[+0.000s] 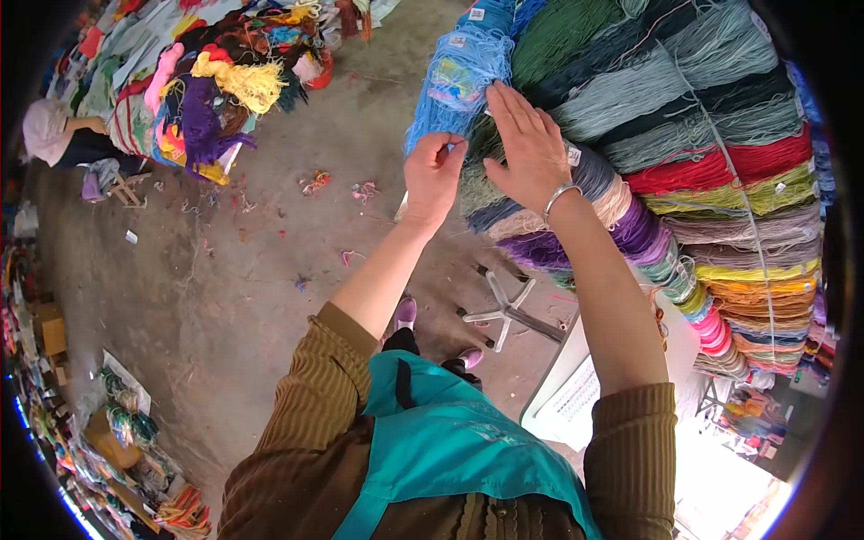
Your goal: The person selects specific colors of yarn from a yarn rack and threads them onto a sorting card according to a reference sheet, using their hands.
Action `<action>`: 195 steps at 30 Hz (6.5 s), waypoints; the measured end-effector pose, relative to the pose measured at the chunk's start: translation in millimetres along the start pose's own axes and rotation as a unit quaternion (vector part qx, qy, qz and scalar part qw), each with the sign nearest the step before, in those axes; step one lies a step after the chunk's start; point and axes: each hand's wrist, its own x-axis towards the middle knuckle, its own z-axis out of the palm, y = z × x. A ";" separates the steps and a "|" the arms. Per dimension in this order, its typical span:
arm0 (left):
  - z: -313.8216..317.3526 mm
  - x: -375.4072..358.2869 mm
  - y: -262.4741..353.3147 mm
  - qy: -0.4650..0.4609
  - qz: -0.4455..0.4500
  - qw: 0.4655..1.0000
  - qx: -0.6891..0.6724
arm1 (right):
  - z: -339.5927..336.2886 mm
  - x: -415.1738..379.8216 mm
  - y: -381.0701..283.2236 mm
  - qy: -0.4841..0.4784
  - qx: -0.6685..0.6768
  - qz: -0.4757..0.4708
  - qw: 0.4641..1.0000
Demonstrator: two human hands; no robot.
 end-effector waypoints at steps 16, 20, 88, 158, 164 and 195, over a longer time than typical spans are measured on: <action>-99.2 -19.4 55.3 -0.283 -0.286 0.848 -0.346 | 1.0 -1.3 0.0 0.006 0.008 -0.001 1.000; -228.2 -64.3 46.5 -0.159 -0.359 0.885 -0.250 | 4.3 -2.1 1.5 0.014 0.011 -0.003 1.000; 390.4 -510.6 185.6 -0.758 -0.062 0.649 -0.017 | -545.5 -870.4 167.7 0.591 0.618 0.085 0.512; 301.3 -416.7 96.4 -0.544 -0.385 0.739 0.097 | -43.5 -601.8 79.3 0.287 0.452 0.498 0.683; 298.4 -416.6 100.0 -0.583 -0.264 0.753 0.154 | -42.9 -600.4 82.8 0.271 0.464 0.498 0.681; 297.8 -423.2 82.8 -0.610 0.125 0.759 0.190 | -47.0 -601.2 101.3 0.179 0.582 0.496 0.620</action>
